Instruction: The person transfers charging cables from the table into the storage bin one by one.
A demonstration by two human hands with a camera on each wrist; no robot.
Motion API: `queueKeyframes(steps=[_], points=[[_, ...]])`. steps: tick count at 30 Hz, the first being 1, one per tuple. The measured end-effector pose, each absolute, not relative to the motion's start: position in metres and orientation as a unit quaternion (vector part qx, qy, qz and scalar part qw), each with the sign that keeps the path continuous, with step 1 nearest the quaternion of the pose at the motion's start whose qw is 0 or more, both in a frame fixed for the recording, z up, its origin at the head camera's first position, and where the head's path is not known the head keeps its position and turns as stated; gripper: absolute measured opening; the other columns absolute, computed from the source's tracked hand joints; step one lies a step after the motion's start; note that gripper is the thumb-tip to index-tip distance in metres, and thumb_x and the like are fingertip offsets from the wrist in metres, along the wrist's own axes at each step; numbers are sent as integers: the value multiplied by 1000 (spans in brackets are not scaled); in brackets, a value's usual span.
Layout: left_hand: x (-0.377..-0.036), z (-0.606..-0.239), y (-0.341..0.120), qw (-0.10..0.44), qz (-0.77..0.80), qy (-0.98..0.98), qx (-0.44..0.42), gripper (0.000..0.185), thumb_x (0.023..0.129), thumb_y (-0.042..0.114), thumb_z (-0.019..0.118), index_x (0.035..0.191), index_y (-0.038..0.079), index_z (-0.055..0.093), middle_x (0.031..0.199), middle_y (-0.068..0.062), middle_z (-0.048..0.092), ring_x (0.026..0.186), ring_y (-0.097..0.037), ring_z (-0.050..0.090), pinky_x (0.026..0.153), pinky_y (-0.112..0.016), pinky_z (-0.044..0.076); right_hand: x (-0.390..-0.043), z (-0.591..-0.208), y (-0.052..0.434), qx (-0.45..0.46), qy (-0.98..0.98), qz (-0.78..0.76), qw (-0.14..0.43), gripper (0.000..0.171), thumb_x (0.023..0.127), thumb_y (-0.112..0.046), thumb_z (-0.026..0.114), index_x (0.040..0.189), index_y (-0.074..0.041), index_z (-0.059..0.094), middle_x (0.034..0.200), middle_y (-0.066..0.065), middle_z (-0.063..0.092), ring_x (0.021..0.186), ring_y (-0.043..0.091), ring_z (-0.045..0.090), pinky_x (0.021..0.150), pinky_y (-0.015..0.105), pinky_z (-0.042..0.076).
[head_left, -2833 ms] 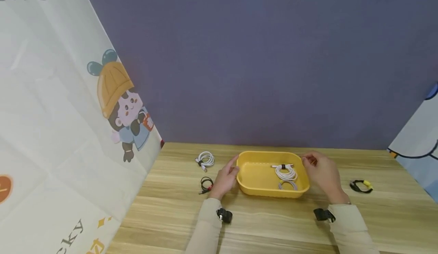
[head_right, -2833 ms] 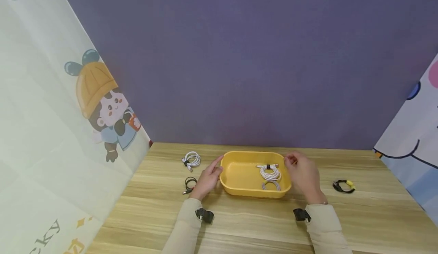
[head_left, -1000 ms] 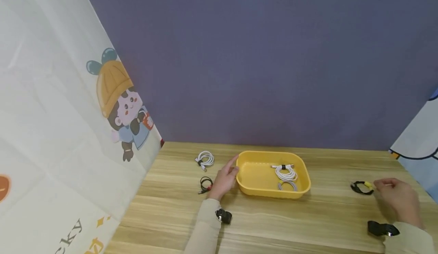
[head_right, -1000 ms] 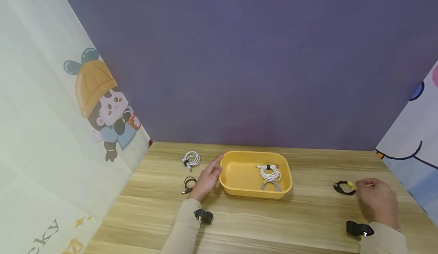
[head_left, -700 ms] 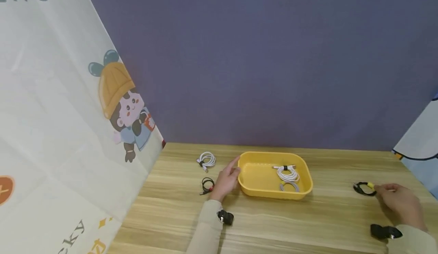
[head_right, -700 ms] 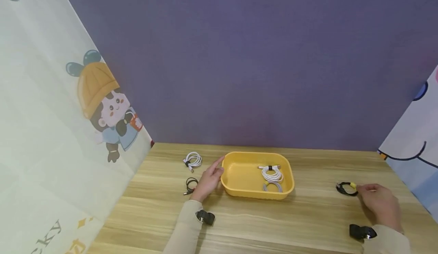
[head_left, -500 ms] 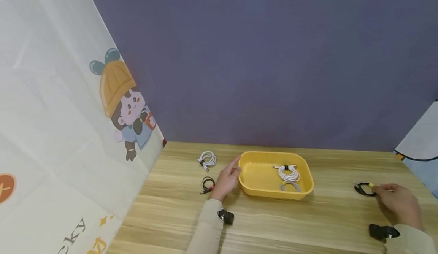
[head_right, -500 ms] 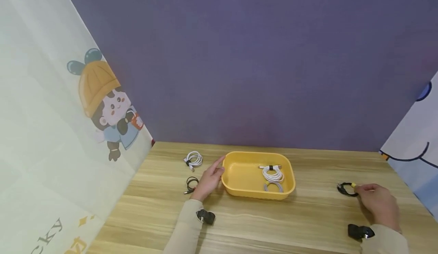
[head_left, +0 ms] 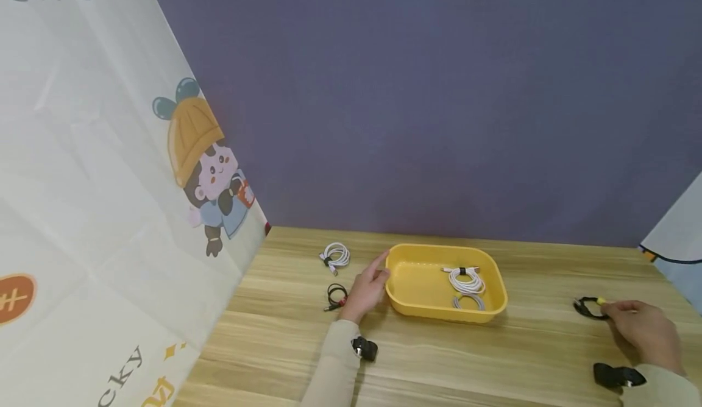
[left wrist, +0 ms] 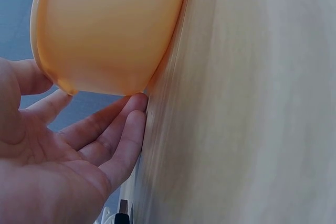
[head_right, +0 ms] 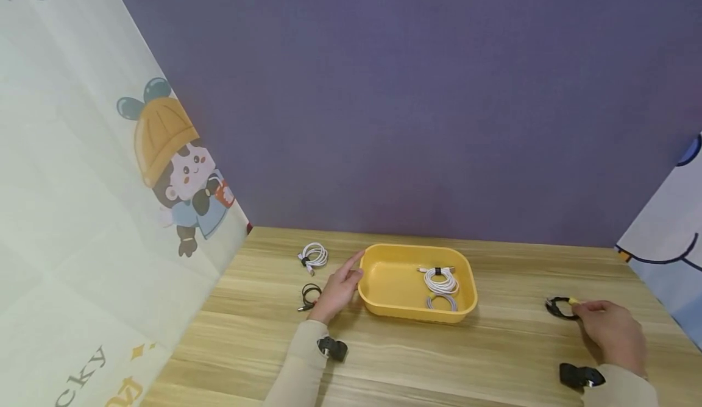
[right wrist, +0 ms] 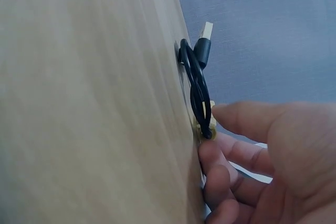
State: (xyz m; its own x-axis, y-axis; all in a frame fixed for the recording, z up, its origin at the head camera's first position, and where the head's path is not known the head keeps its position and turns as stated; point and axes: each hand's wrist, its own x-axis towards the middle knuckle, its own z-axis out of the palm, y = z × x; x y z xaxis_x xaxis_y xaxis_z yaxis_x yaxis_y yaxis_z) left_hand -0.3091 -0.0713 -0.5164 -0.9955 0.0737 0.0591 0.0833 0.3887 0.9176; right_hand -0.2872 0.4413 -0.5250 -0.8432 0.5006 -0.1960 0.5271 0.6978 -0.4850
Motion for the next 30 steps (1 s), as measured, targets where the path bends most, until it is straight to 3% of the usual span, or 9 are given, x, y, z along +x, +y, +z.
queueKeyframes(steps=[8, 15, 22, 30], points=[[-309, -516, -70, -3, -556, -830, -41, 47, 108, 31, 49, 153, 43, 43, 117, -14, 74, 62, -14, 59, 57, -26, 48, -289, -524, 438, 281, 924, -259, 30, 48, 102, -27, 54, 120, 17, 55, 118, 39, 58, 102, 51, 57, 83, 56, 48], [-310, -516, -71, -5, -557, -829, -47, 49, 109, 30, 49, 157, 34, 42, 115, -14, 73, 58, -11, 54, 54, -26, 46, -291, -524, 438, 292, 921, -253, 52, 45, 101, -25, 53, 121, 16, 57, 118, 38, 59, 102, 48, 59, 85, 54, 48], [-309, -517, -71, -12, -561, -827, -42, 48, 109, 30, 49, 153, 46, 42, 117, -13, 74, 57, -11, 54, 54, -26, 46, -292, -525, 441, 284, 923, -256, 50, 43, 98, -27, 58, 114, 13, 63, 110, 35, 64, 101, 48, 59, 88, 58, 48], [-310, -516, -71, -17, -561, -826, -41, 48, 109, 31, 49, 153, 49, 40, 119, -13, 73, 56, -10, 53, 54, -25, 45, -293, -528, 442, 288, 923, -251, 50, 42, 98, -25, 59, 111, 14, 63, 106, 34, 64, 99, 46, 59, 87, 55, 47]])
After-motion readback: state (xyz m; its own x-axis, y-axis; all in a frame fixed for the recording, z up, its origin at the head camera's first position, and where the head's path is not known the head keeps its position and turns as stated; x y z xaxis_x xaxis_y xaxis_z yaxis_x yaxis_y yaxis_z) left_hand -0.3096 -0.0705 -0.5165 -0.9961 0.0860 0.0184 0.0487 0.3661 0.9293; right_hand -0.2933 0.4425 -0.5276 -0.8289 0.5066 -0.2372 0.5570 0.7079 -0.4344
